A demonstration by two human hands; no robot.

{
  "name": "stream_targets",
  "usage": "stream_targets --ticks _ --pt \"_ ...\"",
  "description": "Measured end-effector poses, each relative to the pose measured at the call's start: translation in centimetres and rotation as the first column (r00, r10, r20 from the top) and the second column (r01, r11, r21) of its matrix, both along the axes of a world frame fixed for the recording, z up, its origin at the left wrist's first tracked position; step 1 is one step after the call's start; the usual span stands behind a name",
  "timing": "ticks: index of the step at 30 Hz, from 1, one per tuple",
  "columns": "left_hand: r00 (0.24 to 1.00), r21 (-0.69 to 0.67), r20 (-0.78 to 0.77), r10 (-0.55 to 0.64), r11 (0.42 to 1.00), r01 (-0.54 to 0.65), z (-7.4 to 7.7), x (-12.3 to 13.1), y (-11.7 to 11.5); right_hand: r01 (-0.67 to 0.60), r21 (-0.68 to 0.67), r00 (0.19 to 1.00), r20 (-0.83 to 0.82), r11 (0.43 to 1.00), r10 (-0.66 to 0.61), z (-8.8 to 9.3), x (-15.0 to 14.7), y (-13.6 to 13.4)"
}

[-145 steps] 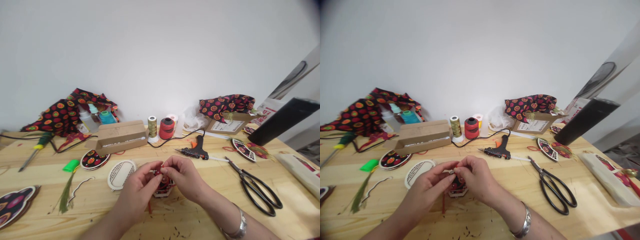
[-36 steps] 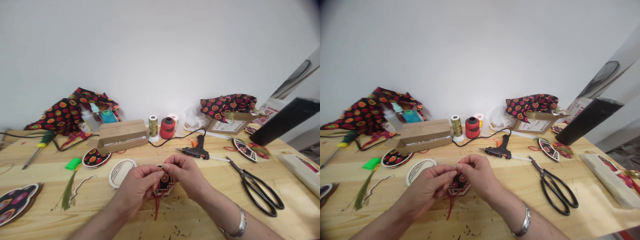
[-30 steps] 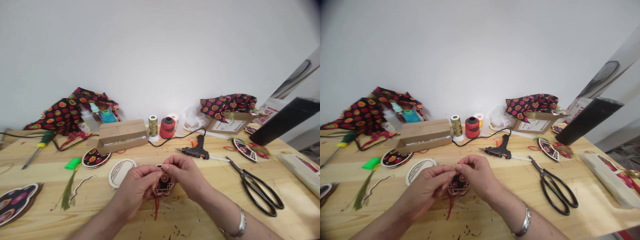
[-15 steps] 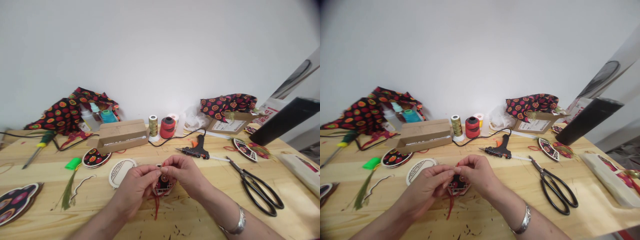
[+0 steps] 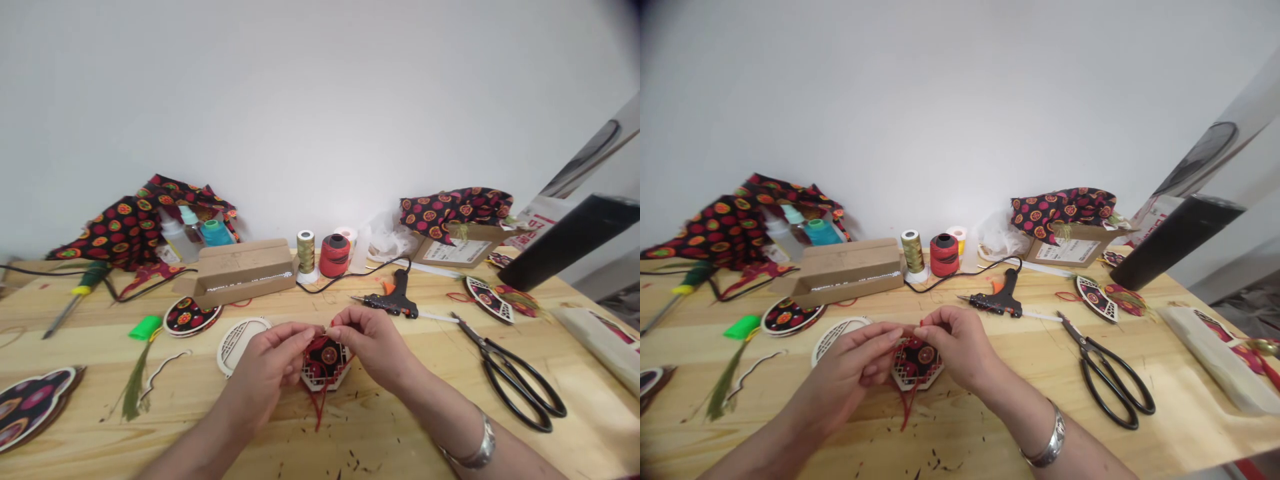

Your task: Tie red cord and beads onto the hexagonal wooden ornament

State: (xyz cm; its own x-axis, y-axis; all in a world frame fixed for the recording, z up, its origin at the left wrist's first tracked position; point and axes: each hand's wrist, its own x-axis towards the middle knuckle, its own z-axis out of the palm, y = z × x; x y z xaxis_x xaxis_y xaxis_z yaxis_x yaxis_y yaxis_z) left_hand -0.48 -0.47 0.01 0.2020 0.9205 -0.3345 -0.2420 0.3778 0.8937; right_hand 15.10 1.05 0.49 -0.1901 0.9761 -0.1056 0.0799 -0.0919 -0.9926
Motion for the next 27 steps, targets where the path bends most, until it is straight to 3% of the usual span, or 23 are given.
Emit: stream_targets --ticks 6,10,13,18,23,27 --pt "0.992 0.087 -0.127 -0.011 0.996 0.022 -0.15 -0.01 0.00 0.030 0.251 0.960 0.263 0.967 -0.098 -0.27 0.12 -0.15" --pt "0.994 0.073 -0.111 0.016 0.997 -0.008 0.06 -0.02 -0.08 -0.014 0.369 0.910 0.391 0.929 -0.141 -0.44 0.17 -0.45" --pt "0.997 0.068 -0.061 -0.042 0.997 0.046 0.01 -0.01 -0.22 -0.008 0.411 0.891 0.417 0.912 -0.180 -0.39 0.23 -0.54" --pt "0.986 0.072 -0.109 -0.129 0.988 0.137 -0.20 0.14 -0.42 0.053 0.333 0.930 0.327 0.941 -0.168 -0.29 0.20 -0.37" --pt "0.958 0.106 -0.251 -0.141 0.980 0.171 0.07 0.50 -0.37 0.086 0.111 0.993 0.070 0.990 -0.094 0.01 0.06 -0.07" --pt "0.955 0.207 -0.283 -0.084 0.967 0.146 0.24 0.52 -0.34 0.088 0.081 0.995 0.035 0.993 -0.091 0.11 0.11 0.06"
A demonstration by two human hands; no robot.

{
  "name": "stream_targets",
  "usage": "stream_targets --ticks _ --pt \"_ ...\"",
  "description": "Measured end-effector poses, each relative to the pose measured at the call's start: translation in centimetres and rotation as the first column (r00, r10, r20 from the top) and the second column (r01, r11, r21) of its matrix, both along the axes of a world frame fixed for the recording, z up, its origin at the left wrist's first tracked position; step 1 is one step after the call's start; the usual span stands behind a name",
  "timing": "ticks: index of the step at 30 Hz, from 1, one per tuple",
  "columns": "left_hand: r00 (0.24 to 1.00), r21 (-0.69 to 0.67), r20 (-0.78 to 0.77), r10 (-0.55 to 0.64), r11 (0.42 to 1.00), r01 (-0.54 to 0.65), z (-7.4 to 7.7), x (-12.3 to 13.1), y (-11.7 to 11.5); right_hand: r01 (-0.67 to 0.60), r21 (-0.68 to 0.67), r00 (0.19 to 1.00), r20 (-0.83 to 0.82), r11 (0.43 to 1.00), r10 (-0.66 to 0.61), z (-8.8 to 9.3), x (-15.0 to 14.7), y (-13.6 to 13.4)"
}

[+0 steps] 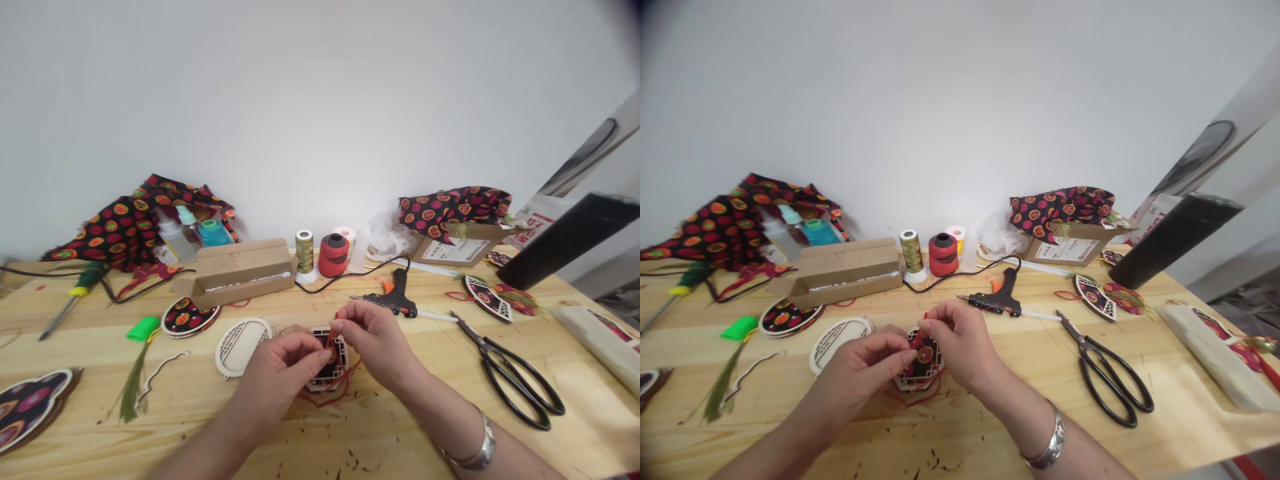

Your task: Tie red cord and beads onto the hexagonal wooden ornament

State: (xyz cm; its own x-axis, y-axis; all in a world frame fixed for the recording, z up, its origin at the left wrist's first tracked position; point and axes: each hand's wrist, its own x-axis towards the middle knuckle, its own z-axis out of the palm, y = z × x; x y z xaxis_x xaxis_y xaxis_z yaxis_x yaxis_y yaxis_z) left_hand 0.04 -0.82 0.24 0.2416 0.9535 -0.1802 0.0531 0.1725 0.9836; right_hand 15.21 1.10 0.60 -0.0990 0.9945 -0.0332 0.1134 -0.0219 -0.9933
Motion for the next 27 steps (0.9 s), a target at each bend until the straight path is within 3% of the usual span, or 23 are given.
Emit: stream_targets --ticks 3,6,9,11,15,19,23,27 --pt "0.997 -0.047 0.075 0.024 0.999 -0.021 0.0 -0.2 -0.1 0.030 0.098 0.995 0.089 0.995 -0.038 -0.2 0.0 -0.1" --pt "0.977 -0.201 0.211 -0.035 0.976 0.078 0.0 -0.3 -0.2 0.025 0.163 0.986 0.160 0.986 -0.051 -0.4 0.0 -0.3" --pt "0.959 -0.241 0.265 -0.103 0.956 0.169 0.0 -0.4 -0.4 0.000 0.128 0.992 0.122 0.992 -0.016 -0.4 -0.1 -0.4" --pt "0.968 -0.213 0.224 -0.111 0.964 0.160 0.0 -0.3 -0.4 0.005 0.087 0.998 0.063 0.996 -0.010 -0.2 -0.1 -0.4" --pt "0.996 -0.065 -0.018 -0.087 0.994 0.085 0.2 0.1 -0.5 -0.017 -0.067 0.993 -0.116 0.998 0.009 0.4 -0.1 -0.2" --pt "0.977 0.136 -0.198 -0.079 0.985 0.107 0.3 0.4 -0.7 -0.117 -0.190 0.928 -0.372 0.975 0.039 0.9 -0.1 -0.2" --pt "0.964 0.204 -0.247 -0.100 0.967 0.152 0.1 0.4 -0.8 -0.195 -0.197 0.847 -0.527 0.961 0.063 0.8 -0.1 -0.3" --pt "0.962 0.204 -0.244 -0.122 0.963 0.174 -0.1 0.4 -0.8 -0.228 -0.189 0.815 -0.574 0.955 0.081 0.5 0.0 -0.4"
